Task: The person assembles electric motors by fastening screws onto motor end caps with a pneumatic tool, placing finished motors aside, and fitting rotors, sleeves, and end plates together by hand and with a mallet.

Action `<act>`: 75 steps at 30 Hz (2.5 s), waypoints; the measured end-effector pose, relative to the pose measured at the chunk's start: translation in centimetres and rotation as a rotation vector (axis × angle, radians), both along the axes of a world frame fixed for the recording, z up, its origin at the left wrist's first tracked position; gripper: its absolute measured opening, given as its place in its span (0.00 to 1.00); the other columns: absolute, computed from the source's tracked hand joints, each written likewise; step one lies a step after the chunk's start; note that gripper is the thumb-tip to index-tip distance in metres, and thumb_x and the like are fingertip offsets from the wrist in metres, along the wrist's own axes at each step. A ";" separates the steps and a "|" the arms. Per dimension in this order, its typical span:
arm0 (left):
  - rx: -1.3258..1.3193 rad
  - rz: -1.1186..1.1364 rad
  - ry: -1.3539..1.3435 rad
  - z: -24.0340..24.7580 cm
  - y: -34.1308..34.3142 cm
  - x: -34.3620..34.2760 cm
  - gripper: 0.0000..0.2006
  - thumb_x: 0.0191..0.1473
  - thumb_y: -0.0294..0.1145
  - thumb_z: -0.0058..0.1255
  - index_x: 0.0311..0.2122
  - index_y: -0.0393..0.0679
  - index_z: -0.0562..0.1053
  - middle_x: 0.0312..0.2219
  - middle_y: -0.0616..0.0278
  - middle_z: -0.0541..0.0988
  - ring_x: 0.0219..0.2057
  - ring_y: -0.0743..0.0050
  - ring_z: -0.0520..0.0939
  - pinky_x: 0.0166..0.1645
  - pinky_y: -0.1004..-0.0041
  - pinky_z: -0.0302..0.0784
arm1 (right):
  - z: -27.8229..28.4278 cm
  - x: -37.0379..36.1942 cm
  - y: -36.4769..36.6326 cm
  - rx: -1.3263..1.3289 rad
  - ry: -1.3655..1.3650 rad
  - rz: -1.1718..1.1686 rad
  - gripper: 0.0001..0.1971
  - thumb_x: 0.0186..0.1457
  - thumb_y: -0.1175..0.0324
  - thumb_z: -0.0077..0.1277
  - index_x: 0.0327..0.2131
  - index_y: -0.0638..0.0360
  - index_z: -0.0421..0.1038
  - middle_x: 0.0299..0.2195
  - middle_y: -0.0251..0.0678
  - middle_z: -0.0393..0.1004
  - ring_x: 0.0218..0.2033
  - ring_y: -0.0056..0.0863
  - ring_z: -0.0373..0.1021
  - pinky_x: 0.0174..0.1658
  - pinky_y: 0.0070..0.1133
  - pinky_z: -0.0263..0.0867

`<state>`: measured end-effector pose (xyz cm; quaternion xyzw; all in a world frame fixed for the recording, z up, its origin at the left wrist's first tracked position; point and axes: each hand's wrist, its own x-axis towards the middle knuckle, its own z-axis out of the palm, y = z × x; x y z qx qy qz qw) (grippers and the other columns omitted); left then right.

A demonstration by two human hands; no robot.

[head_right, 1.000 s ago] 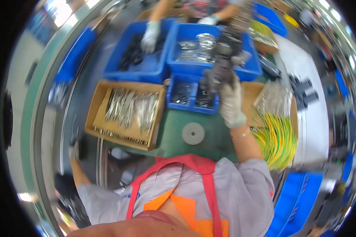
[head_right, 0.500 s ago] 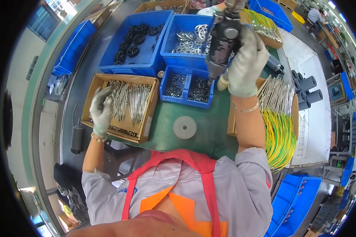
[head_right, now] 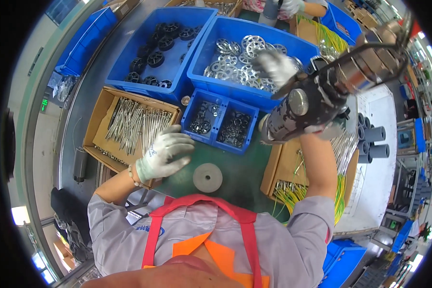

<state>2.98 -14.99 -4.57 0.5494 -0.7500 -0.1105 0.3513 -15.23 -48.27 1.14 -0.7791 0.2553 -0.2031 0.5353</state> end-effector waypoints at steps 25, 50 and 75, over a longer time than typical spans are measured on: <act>0.252 0.057 -1.002 -8.3 -11.4 0.9 0.06 0.43 0.31 0.53 0.22 0.51 0.81 0.21 0.61 0.82 0.28 0.65 0.83 0.54 0.61 0.67 | -1.3 -7.0 12.7 -0.207 0.080 -0.327 0.13 0.52 0.74 0.56 0.43 0.64 0.76 0.35 0.43 0.80 0.37 0.31 0.78 0.43 0.24 0.72; 0.185 0.328 0.223 -6.0 -6.6 1.8 0.10 0.55 0.32 0.57 0.43 0.45 0.81 0.41 0.51 0.80 0.52 0.59 0.75 0.56 0.67 0.70 | -13.6 -11.3 25.6 -0.558 0.130 0.099 0.22 0.43 0.72 0.60 0.45 0.54 0.71 0.53 0.36 0.72 0.61 0.40 0.63 0.57 0.35 0.65; 0.065 0.474 -0.049 -5.4 -5.9 -0.6 0.10 0.52 0.38 0.59 0.37 0.46 0.83 0.33 0.55 0.84 0.35 0.60 0.84 0.43 0.68 0.77 | -10.1 -17.5 25.8 -0.494 0.049 -0.158 0.13 0.51 0.76 0.55 0.42 0.61 0.76 0.46 0.43 0.76 0.49 0.42 0.72 0.53 0.32 0.68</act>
